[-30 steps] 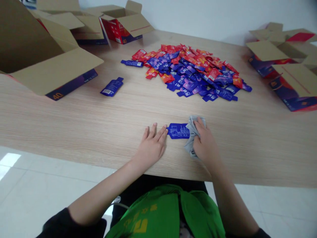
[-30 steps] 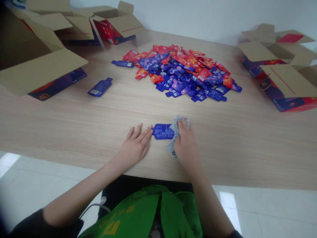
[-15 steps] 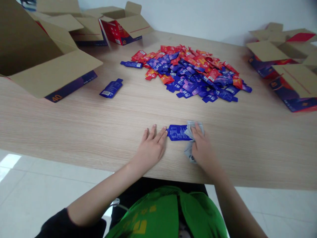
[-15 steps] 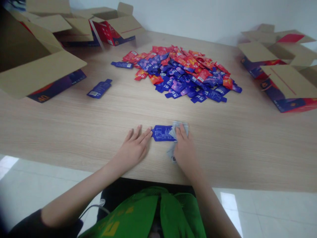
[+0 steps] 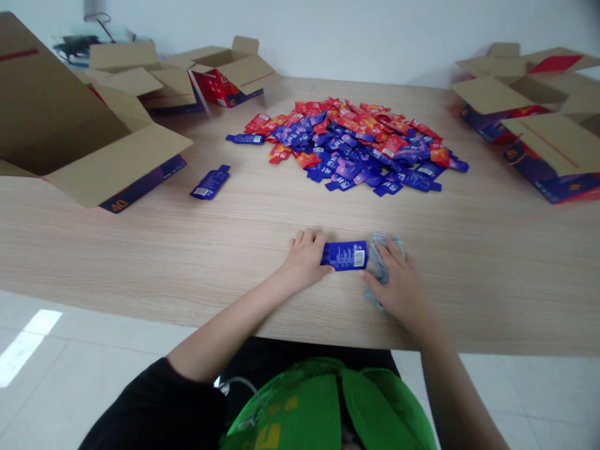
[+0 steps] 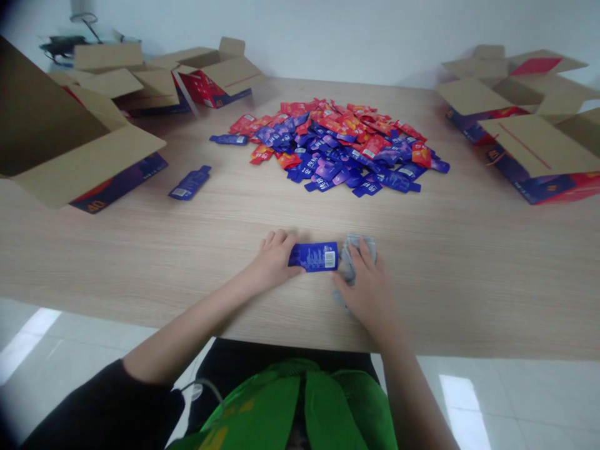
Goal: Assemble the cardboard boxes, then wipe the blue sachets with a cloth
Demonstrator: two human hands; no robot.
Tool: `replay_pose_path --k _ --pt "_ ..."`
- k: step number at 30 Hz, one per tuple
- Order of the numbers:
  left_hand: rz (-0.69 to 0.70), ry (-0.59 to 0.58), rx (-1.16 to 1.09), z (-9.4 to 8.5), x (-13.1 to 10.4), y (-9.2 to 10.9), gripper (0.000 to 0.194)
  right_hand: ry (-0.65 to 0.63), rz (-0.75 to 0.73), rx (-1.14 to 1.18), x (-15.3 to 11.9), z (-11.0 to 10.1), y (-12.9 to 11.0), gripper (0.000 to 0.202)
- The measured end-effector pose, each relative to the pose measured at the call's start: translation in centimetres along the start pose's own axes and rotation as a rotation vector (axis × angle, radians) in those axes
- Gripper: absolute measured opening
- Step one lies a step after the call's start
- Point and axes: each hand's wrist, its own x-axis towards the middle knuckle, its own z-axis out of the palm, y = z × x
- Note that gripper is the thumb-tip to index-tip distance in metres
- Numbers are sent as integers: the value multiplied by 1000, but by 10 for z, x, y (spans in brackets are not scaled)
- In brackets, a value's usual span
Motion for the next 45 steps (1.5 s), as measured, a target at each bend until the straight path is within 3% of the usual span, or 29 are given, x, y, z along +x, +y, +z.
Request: replay_pose_path --k 3,6,11,18,21,26,30,33,40,45 --pt "76 129 77 -1 -6 1 22 2 -10 28 1 0 -1 65" --pt "178 169 168 5 -9 -2 32 39 1 92 2 1 2 54" --pt "248 136 177 25 -1 -10 45 65 3 162 11 2 14 56" --pt "215 247 100 29 23 -27 51 70 -27 277 64 -7 32 61" --pt "217 269 92 26 29 -29 51 101 -82 275 92 -12 20 64" --pt "138 301 101 26 22 -26 54 77 -267 278 120 2 -31 61" --pt "79 262 137 29 13 -25 58 -36 -431 189 124 24 -64 58" --pt "10 215 171 30 11 -25 67 -113 -442 105 122 31 -69 57" --pt "-56 82 219 23 11 -21 69 -62 -321 -8 106 25 -53 56" --pt "-40 48 208 23 11 -24 70 -80 -225 -89 102 21 -30 57"
